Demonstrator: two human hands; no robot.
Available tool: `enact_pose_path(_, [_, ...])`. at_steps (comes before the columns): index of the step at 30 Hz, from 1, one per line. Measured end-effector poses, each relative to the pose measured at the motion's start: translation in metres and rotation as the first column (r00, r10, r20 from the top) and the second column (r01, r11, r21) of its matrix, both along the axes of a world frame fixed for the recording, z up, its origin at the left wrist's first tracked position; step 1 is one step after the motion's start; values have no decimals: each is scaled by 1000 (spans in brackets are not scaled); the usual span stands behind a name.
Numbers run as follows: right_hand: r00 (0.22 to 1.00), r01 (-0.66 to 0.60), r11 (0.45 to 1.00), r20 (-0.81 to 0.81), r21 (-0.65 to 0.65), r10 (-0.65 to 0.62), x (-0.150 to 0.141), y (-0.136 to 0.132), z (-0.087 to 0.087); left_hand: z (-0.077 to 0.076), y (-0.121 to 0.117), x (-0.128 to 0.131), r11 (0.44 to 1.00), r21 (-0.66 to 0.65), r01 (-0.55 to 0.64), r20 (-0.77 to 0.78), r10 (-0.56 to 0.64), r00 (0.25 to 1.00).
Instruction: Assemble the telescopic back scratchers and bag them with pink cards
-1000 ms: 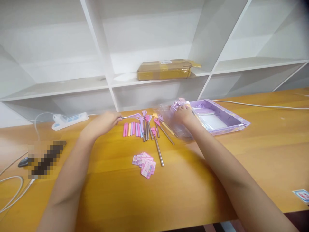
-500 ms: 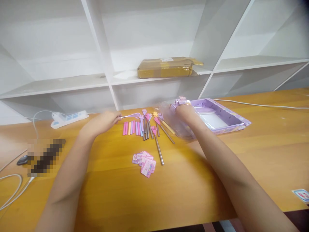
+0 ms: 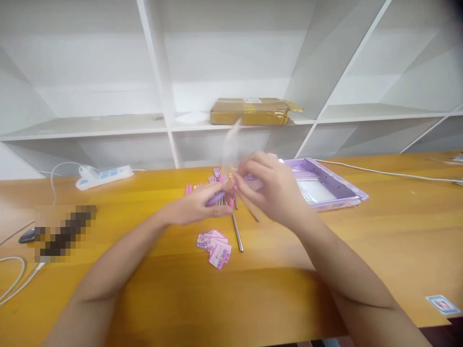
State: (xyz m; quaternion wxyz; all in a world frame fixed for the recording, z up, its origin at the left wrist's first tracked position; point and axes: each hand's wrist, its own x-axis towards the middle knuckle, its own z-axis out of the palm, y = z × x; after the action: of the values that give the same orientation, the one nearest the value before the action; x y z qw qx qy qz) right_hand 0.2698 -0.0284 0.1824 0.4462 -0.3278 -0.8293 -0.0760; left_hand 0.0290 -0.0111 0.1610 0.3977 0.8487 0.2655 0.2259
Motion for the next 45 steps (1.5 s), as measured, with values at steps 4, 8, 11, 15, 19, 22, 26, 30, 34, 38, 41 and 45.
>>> enact_pose_path(4, [973,-205,977,94,-63,210,-11,-28,3,-7,-28,20,988,-153,-8,246,46,968])
enact_pose_path(8, [953,-234,966,173,-105,250,-8,-27,5,-11,-25,19,957,-288,-28,298,117,947])
enact_pose_path(11, [971,-189,980,137,-61,195,-4,-16,4,-14,-15,20,889,-439,-129,295,278,914])
enact_pose_path(15, [990,44,999,-134,-16,-46,1,8,-1,-10,-7,24,813,-564,-141,386,411,826])
enact_pose_path(19, [936,-67,875,-333,-479,-111,6,36,-8,-6,-3,21,795,-593,-127,440,452,776])
enact_pose_path(22, [883,-391,580,-470,-714,15,2,51,-17,-11,1,21,784,-608,-123,445,465,765])
enact_pose_path(26, [808,-561,425,-581,-711,95,-14,63,-36,-32,14,29,790,-596,-144,431,466,773])
enact_pose_path(30, [661,-652,513,-750,-559,24,-22,77,-51,-51,37,31,835,-519,-183,509,474,719])
enact_pose_path(34, [466,-714,590,-885,-377,-2,-9,90,-50,-53,59,20,822,-510,-252,594,549,588])
enact_pose_path(38, [801,-539,505,-595,-674,62,7,86,-40,-50,69,9,779,-562,-277,621,619,481])
enact_pose_path(41, [956,-290,493,-224,-820,190,7,78,-36,-49,72,6,785,-557,-269,652,615,443])
enact_pose_path(45, [980,-197,580,-143,-791,139,-3,77,-41,-48,72,5,802,-538,-259,686,595,419])
